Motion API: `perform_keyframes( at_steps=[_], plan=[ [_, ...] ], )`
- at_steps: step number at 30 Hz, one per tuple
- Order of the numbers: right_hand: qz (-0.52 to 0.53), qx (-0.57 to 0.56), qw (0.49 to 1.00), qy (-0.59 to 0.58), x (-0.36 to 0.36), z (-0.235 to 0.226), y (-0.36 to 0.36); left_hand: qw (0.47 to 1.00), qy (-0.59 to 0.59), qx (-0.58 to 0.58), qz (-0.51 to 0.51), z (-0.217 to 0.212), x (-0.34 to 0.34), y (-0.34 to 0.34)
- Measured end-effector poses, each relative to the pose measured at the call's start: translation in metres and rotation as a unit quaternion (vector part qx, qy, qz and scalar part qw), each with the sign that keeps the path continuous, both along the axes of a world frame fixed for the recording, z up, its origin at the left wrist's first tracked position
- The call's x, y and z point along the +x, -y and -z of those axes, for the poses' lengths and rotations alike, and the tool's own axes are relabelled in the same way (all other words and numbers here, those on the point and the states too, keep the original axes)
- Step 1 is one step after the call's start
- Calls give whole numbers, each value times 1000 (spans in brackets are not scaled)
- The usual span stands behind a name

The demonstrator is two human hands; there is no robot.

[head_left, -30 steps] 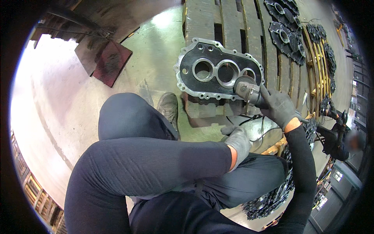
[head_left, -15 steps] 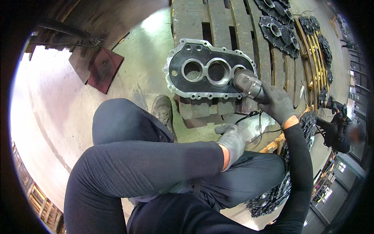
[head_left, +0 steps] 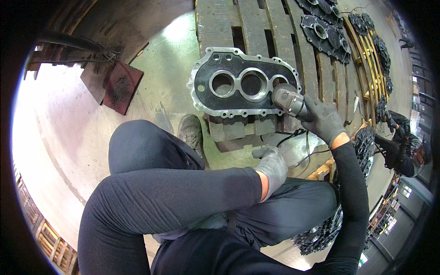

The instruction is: The person sits on the floor and uses an angle grinder to smooth the surface of metal engine parts placed on a wooden pallet. They handle the parts one at a time, repositioning them as needed to grind different areas.

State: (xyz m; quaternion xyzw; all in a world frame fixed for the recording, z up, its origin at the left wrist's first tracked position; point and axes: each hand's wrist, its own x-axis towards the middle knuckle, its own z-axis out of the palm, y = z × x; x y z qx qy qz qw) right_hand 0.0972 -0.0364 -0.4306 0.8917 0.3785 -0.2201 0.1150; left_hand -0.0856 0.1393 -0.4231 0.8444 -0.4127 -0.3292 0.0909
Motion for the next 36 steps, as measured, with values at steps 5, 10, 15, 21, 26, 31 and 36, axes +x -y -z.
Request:
perform_keyframes(
  at_steps=[5, 10, 15, 21, 26, 31, 36],
  plan=[
    [-20, 20, 1000, 0, 0, -1, 4, 1000, -5, -2, -26, 5, -3, 4],
    [-34, -2, 999, -3, 2, -5, 23, 999, -13, 19, -35, 9, -1, 16],
    [-36, 9, 999, 21, 10, -9, 33, 999, -42, -7, -34, 24, -2, 18],
    [5, -6, 998, 62, 23, -2, 51, 993, 62, -91, -47, 20, -9, 1],
    [142, 122, 981, 44, 17, 4, 62, 995, 54, -75, -46, 19, -5, 5],
    [352, 248, 895, -116, 0, 10, 58, 1000, -17, -19, 9, 11, 11, 12],
    [423, 289, 841, -174, -13, 24, 35, 997, -50, -10, 58, 8, 13, 22]
  ],
)
